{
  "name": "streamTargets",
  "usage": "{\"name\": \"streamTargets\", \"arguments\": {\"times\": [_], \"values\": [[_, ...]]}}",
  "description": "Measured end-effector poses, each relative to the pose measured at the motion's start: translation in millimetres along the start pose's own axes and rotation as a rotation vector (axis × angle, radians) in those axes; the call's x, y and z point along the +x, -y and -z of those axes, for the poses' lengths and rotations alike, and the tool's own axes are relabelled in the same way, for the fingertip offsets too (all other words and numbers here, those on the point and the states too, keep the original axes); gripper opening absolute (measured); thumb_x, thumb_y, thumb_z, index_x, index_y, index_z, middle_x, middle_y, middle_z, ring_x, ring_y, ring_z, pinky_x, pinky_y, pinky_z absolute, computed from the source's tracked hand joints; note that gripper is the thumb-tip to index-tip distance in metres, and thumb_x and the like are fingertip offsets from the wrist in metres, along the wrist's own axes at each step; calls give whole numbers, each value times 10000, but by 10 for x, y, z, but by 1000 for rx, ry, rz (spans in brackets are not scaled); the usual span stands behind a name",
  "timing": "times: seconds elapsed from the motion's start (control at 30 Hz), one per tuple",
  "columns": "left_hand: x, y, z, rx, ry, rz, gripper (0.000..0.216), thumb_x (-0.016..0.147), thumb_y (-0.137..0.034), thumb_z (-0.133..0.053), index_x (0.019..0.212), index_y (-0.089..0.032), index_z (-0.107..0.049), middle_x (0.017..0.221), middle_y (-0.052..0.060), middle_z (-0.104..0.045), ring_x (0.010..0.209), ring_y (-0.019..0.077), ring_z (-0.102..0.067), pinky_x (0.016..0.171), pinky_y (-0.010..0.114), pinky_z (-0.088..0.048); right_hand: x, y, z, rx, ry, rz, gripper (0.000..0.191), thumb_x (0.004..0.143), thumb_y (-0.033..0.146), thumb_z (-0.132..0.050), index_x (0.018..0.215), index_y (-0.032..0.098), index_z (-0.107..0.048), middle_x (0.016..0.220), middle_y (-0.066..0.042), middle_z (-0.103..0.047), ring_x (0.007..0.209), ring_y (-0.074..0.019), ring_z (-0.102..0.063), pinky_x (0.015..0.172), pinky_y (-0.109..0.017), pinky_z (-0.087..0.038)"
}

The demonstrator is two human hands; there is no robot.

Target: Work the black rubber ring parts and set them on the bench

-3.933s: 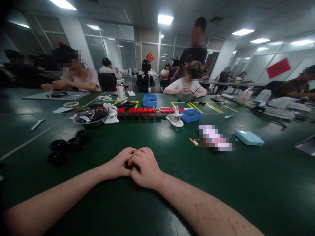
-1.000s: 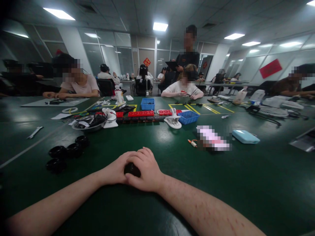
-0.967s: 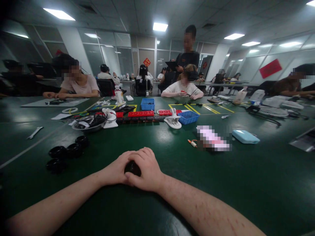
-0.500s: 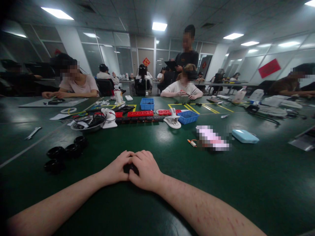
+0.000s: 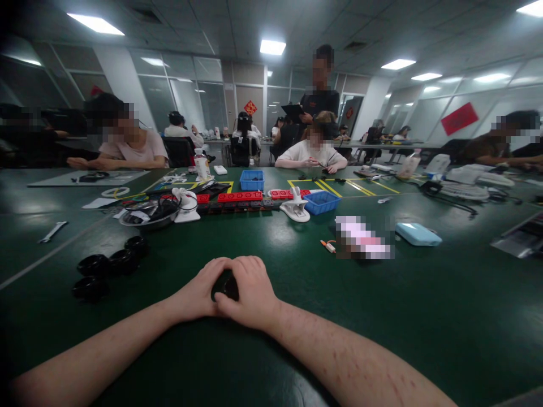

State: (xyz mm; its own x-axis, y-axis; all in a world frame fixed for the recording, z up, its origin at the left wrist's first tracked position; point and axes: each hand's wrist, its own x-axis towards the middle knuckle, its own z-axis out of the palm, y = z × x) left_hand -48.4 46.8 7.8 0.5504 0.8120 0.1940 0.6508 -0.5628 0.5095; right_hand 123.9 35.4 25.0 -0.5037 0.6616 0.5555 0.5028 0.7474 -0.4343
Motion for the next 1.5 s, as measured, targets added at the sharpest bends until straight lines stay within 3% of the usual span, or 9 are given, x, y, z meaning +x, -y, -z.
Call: {"name": "streamTargets", "arguments": {"times": [0.1, 0.23, 0.33, 0.57, 0.8, 0.97, 1.07, 1.27, 1.5], "values": [[7, -72, -19, 20, -11, 29, 665, 526, -405, -783, 1070, -200, -460, 1099, 65, -493, 1060, 301, -455, 1034, 565, -142, 0, -13, -41, -47, 6, -67, 266, 715, 361, -578, 883, 166, -513, 862, -61, -543, 839, -221, -469, 797, -390, -351], [16, -144, -14, 23, -14, 43, 367, 636, -329, -710, 924, -197, -524, 964, 38, -521, 921, 257, -504, 944, 489, -334, 1, -12, -64, -66, 34, -91, 160, 730, 313, -578, 790, 172, -532, 798, -40, -525, 796, -202, -460, 775, -376, -353], [15, -139, 18, 13, -5, 32, 326, 646, -260, -690, 936, -198, -555, 992, 46, -511, 936, 256, -494, 856, 405, -423, 7, -7, -54, -36, 51, -58, 128, 720, 233, -562, 830, 169, -557, 836, -48, -550, 819, -200, -469, 785, -366, -363], [27, 36, 34, -9, 54, -32, 230, 644, -207, -696, 865, -238, -638, 1101, 24, -498, 1056, 254, -464, 932, 371, -382, 8, -2, -9, 77, 120, 116, 227, 646, 78, -450, 795, 193, -576, 875, -17, -636, 901, -191, -494, 851, -358, -365], [16, 80, 16, 4, 34, -3, 587, 634, -333, -718, 1162, -233, -484, 1213, 65, -469, 1124, 285, -431, 993, 457, -313, 1, 20, 30, 82, 78, 84, 274, 731, 209, -505, 1001, 184, -546, 1023, -52, -595, 974, -213, -483, 902, -388, -342], [0, -46, -44, 45, -25, 70, 710, 574, -464, -740, 1158, -202, -434, 1177, 95, -484, 1125, 324, -422, 1025, 581, -149, -4, -7, -19, 17, 5, -56, 294, 745, 338, -575, 974, 160, -526, 948, -69, -564, 906, -223, -475, 841, -393, -355], [-3, -133, -89, 53, -68, 114, 621, 582, -433, -733, 1082, -186, -461, 1067, 83, -518, 1048, 316, -469, 1008, 593, -164, -9, -20, -60, -13, -23, -130, 310, 717, 387, -617, 895, 155, -514, 877, -62, -536, 838, -216, -464, 761, -375, -369], [9, -152, -63, 5, -76, 101, 353, 637, -285, -692, 942, -188, -544, 970, 54, -518, 923, 268, -502, 839, 424, -432, -14, -23, -93, -4, -25, -136, 196, 706, 281, -615, 828, 166, -513, 832, -48, -520, 810, -207, -457, 740, -363, -359], [40, 34, 16, -56, 39, -35, 321, 613, -157, -715, 917, -221, -635, 1101, 38, -507, 1071, 261, -444, 949, 372, -360, -15, -36, -60, 132, 36, 56, 229, 625, 123, -459, 829, 190, -540, 878, -36, -587, 877, -184, -516, 835, -351, -373]]}}
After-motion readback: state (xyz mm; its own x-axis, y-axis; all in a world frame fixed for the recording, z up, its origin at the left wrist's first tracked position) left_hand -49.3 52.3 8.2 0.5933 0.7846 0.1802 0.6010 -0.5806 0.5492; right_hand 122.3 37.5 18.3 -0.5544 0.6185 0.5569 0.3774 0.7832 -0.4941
